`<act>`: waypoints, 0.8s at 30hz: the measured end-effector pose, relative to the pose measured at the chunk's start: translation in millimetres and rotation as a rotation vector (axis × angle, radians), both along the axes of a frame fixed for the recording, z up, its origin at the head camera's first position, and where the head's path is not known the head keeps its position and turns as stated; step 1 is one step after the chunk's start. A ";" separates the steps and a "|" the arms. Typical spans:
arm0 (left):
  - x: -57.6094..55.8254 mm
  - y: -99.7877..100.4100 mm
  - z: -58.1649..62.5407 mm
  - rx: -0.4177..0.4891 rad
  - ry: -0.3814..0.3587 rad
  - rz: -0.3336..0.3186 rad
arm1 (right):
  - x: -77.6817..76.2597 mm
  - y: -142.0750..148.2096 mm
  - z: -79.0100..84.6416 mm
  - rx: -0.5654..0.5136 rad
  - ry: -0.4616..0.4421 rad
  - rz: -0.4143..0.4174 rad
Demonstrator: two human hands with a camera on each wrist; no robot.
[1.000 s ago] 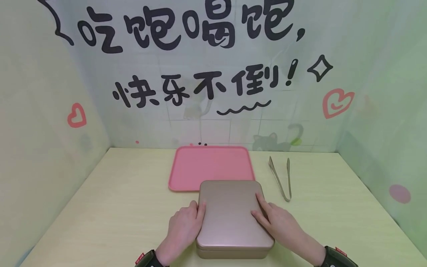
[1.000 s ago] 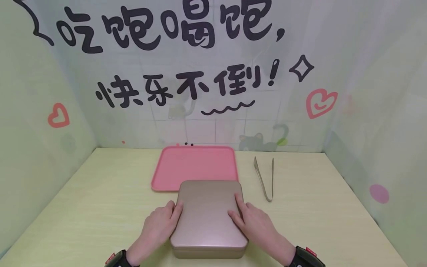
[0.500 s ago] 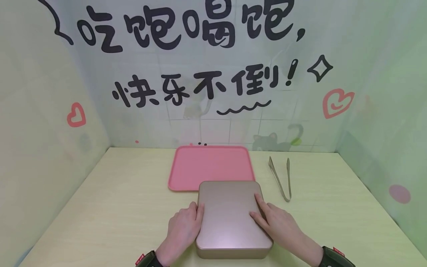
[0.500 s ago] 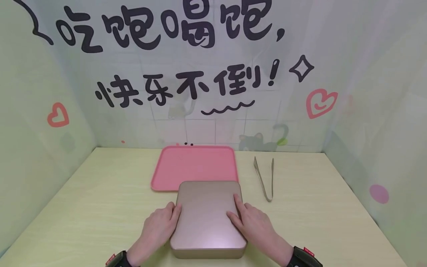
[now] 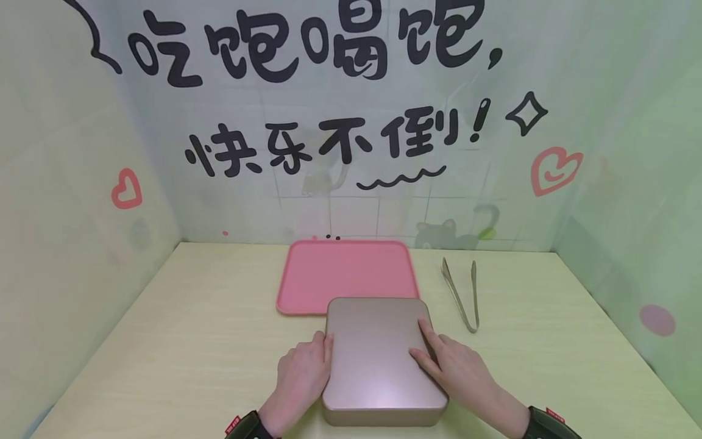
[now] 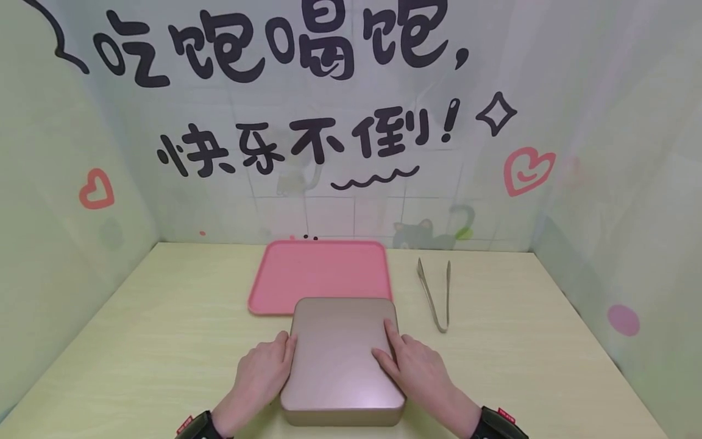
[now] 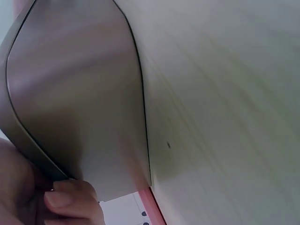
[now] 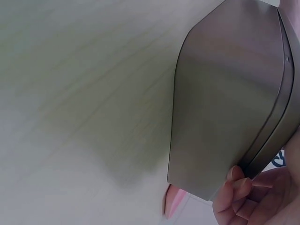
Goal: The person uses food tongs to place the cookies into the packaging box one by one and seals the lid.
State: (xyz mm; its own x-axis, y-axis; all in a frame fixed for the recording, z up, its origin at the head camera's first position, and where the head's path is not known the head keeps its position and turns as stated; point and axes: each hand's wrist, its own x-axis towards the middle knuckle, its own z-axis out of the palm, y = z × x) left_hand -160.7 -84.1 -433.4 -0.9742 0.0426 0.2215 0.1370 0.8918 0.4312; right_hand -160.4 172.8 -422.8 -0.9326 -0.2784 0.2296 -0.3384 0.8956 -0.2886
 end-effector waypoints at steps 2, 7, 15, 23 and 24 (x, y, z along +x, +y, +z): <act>-0.4 0.1 -0.6 -0.005 -0.002 -0.001 | 0.4 -0.1 -0.5 0.007 0.008 -0.003; -0.9 -0.7 -1.4 -0.004 -0.023 -0.013 | 0.8 -0.2 -2.4 0.022 0.031 -0.016; -2.0 -2.2 -3.2 0.007 -0.043 -0.033 | 0.3 0.4 -7.0 0.051 0.053 -0.010; -3.7 -3.1 -4.6 0.025 -0.062 -0.065 | -0.6 1.6 -8.4 0.033 0.028 0.010; -4.2 -3.5 -4.8 0.025 -0.067 -0.072 | -1.0 1.5 -8.9 0.025 0.022 0.014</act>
